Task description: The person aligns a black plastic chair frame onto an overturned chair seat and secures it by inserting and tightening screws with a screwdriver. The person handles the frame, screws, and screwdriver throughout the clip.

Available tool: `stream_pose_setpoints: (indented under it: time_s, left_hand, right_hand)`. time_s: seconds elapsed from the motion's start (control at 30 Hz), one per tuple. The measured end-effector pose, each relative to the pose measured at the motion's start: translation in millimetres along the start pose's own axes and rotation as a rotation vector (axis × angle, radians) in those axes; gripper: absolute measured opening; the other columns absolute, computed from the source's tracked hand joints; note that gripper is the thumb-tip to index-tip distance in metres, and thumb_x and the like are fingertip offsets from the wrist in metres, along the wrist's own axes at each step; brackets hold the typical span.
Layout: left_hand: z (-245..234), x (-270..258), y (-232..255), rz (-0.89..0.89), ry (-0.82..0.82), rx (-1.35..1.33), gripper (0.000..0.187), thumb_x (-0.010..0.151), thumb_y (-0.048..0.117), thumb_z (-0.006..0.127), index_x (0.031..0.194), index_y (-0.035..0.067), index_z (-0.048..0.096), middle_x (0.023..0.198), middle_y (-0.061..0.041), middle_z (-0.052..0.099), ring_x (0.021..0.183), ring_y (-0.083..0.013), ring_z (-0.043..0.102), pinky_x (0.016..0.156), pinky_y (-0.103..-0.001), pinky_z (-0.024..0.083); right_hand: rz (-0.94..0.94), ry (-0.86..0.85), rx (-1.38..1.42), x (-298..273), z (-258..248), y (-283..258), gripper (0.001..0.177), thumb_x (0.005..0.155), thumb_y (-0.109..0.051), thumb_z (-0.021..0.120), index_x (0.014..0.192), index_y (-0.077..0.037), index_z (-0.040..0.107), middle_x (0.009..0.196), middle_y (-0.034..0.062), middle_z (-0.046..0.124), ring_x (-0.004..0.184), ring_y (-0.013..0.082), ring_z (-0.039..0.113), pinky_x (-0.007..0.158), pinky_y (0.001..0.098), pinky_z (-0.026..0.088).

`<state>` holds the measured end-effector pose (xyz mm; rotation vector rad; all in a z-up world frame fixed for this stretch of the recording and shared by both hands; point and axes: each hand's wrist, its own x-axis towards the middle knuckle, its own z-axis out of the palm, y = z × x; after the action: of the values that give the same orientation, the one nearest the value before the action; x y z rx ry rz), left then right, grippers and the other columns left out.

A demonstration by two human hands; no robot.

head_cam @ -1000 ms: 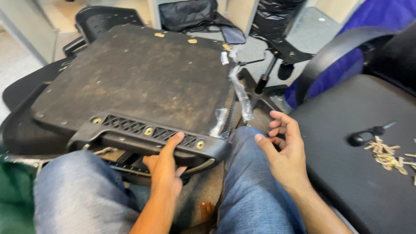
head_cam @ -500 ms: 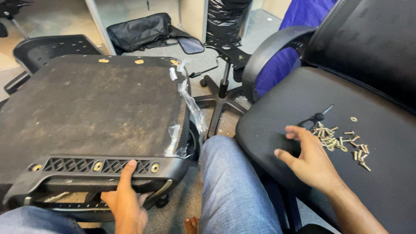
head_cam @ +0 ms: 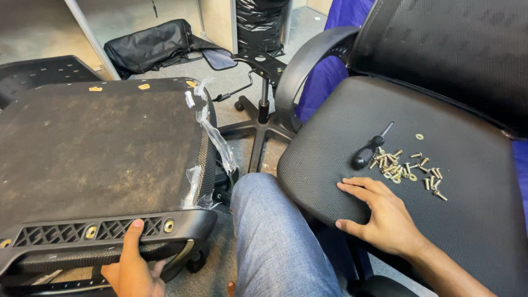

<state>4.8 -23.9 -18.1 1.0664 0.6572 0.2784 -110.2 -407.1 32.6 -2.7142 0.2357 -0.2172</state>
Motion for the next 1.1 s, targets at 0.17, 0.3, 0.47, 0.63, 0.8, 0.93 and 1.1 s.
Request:
stream_pose_setpoints:
  time_s: [0.17,0.3,0.47,0.63,0.8,0.93,1.1]
  left_hand:
    - [-0.6,-0.2,-3.1,0.018,-0.036,-0.016,0.047,0.086,0.012,0.074,0.129,0.008,0.058,0.117,-0.009,0.068,0.101,-0.0255,0.073,0.078,-0.059,0.059]
    - [-2.3,1.9,-3.0,-0.002,-0.023,-0.008,0.048,0.086,0.014,0.075,0.129,0.009,0.055,0.117,-0.009,0.068,0.103,-0.0245,0.073,0.080,-0.059,0.059]
    - [-3.9,1.8,-3.7,-0.015,-0.030,0.024,0.053,0.084,0.019,0.075,0.133,0.013,0.054,0.119,-0.006,0.068,0.105,-0.0252,0.071,0.082,-0.060,0.059]
    - [-5.8,-1.0,-0.4,-0.054,-0.073,0.003,0.062,0.082,0.021,0.075,0.139,0.019,0.052,0.129,-0.003,0.064,0.119,-0.0235,0.065,0.094,-0.062,0.053]
    - [-3.9,-1.8,4.5,-0.131,-0.015,0.040,0.068,0.080,0.024,0.076,0.142,0.019,0.047,0.134,-0.004,0.061,0.124,-0.0259,0.063,0.102,-0.063,0.050]
    - [-5.2,-1.2,6.1,-0.156,0.000,0.062,0.070,0.081,0.025,0.077,0.143,0.018,0.045,0.136,-0.004,0.061,0.127,-0.0263,0.060,0.106,-0.065,0.042]
    - [-6.6,0.8,6.6,-0.159,-0.014,0.024,0.070,0.080,0.023,0.078,0.140,0.014,0.045,0.133,-0.006,0.062,0.124,-0.0278,0.063,0.104,-0.066,0.046]
  right_hand:
    - [-0.053,0.009,0.031,-2.7,3.2,-2.0,0.076,0.059,-0.037,0.092,0.129,-0.016,0.070,0.137,0.0005,0.064,0.124,0.0232,0.058,0.104,0.0372,0.045]
    - [-0.149,0.024,0.038,3.6,8.2,-5.0,0.073,0.058,-0.033,0.090,0.126,-0.013,0.071,0.131,0.0038,0.067,0.121,0.0256,0.061,0.103,0.0371,0.047]
    - [-0.161,0.042,0.057,7.9,12.1,-4.0,0.068,0.062,-0.030,0.089,0.124,-0.010,0.071,0.132,0.0077,0.067,0.123,0.0283,0.060,0.103,0.0380,0.046]
    - [-0.153,0.103,0.215,14.5,14.0,4.3,0.047,0.070,-0.023,0.083,0.114,-0.007,0.077,0.128,0.0105,0.072,0.120,0.0270,0.066,0.104,0.0372,0.047]
    - [0.271,0.249,0.375,27.5,-1.4,31.6,0.030,0.083,-0.026,0.077,0.111,-0.015,0.080,0.101,0.0099,0.081,0.096,0.0242,0.076,0.090,0.0375,0.057]
    - [0.371,0.400,0.037,37.2,-21.6,61.4,0.025,0.090,-0.027,0.075,0.112,-0.019,0.081,0.104,0.0141,0.076,0.096,0.0284,0.072,0.091,0.0424,0.055]
    - [0.208,0.240,-0.167,54.2,-21.1,82.8,0.027,0.089,-0.029,0.070,0.113,-0.027,0.082,0.119,0.0116,0.070,0.105,0.0329,0.066,0.093,0.0481,0.051]
